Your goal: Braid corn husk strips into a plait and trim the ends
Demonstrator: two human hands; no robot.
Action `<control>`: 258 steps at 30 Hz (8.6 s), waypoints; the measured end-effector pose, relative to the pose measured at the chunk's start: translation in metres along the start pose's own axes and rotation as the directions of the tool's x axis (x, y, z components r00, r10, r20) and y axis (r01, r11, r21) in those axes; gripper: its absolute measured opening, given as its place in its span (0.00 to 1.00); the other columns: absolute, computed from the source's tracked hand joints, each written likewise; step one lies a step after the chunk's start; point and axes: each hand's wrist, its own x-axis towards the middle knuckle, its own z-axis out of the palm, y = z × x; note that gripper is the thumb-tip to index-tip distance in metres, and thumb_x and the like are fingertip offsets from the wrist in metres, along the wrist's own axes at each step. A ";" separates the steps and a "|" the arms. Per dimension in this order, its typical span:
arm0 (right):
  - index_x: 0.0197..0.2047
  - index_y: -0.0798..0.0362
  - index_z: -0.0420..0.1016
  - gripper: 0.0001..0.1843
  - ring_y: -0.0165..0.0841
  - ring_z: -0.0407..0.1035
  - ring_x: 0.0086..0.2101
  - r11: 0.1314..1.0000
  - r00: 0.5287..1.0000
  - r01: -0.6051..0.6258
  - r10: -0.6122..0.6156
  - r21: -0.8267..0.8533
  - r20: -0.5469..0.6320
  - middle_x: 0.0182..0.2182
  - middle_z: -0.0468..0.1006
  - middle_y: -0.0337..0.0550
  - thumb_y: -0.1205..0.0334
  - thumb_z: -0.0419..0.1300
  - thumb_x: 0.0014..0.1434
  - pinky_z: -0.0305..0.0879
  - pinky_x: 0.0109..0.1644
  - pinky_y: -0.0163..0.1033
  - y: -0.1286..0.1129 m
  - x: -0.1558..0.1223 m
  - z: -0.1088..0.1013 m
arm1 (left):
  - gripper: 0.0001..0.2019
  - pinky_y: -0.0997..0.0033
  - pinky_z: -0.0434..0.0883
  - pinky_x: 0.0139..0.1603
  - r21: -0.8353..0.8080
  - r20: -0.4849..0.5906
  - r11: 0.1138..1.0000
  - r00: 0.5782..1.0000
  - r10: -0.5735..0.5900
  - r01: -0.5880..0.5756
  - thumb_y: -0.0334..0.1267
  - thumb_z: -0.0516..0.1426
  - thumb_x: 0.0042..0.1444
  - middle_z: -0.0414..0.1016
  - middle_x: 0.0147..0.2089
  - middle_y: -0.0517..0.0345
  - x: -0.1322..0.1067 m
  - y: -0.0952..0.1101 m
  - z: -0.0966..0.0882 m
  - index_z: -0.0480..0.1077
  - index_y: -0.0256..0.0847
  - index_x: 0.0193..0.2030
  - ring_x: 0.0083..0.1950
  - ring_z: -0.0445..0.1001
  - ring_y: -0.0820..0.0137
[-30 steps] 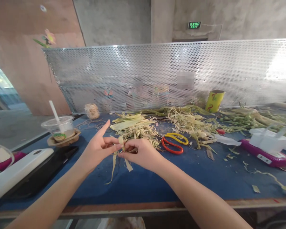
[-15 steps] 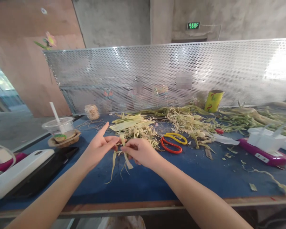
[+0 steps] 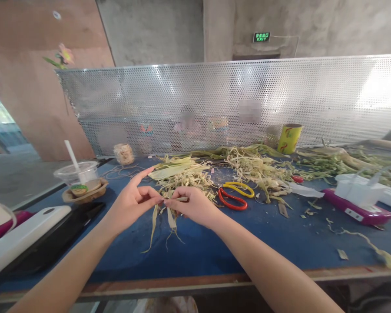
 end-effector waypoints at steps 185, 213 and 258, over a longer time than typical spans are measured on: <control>0.46 0.48 0.71 0.14 0.33 0.67 0.36 -0.258 0.390 0.507 -0.782 -0.822 0.486 0.38 0.77 0.41 0.70 0.58 0.55 0.66 0.38 0.40 -0.005 -0.011 -0.028 | 0.41 0.77 0.68 0.26 -0.631 0.055 0.701 0.921 -0.385 0.331 0.28 0.63 0.44 0.76 0.25 0.55 0.000 -0.006 0.018 0.48 0.27 0.63 0.27 0.74 0.73; 0.43 0.54 0.70 0.22 0.24 0.69 0.24 0.988 0.998 0.008 0.002 0.156 -0.060 0.20 0.74 0.33 0.64 0.66 0.41 0.65 0.31 0.31 -0.004 0.003 -0.008 | 0.46 0.68 0.67 0.33 -0.018 -0.072 1.000 0.997 0.020 -0.021 0.39 0.59 0.47 0.73 0.23 0.63 -0.008 -0.006 0.024 0.33 0.32 0.66 0.27 0.70 0.71; 0.36 0.49 0.67 0.10 0.32 0.71 0.31 0.191 0.393 0.531 -0.919 -0.826 0.041 0.31 0.76 0.44 0.74 0.57 0.53 0.70 0.33 0.38 0.009 -0.010 -0.007 | 0.36 0.65 0.70 0.38 -0.233 -0.157 0.950 0.972 0.174 -0.207 0.39 0.57 0.50 0.69 0.29 0.61 -0.011 -0.003 0.036 0.45 0.40 0.64 0.33 0.71 0.68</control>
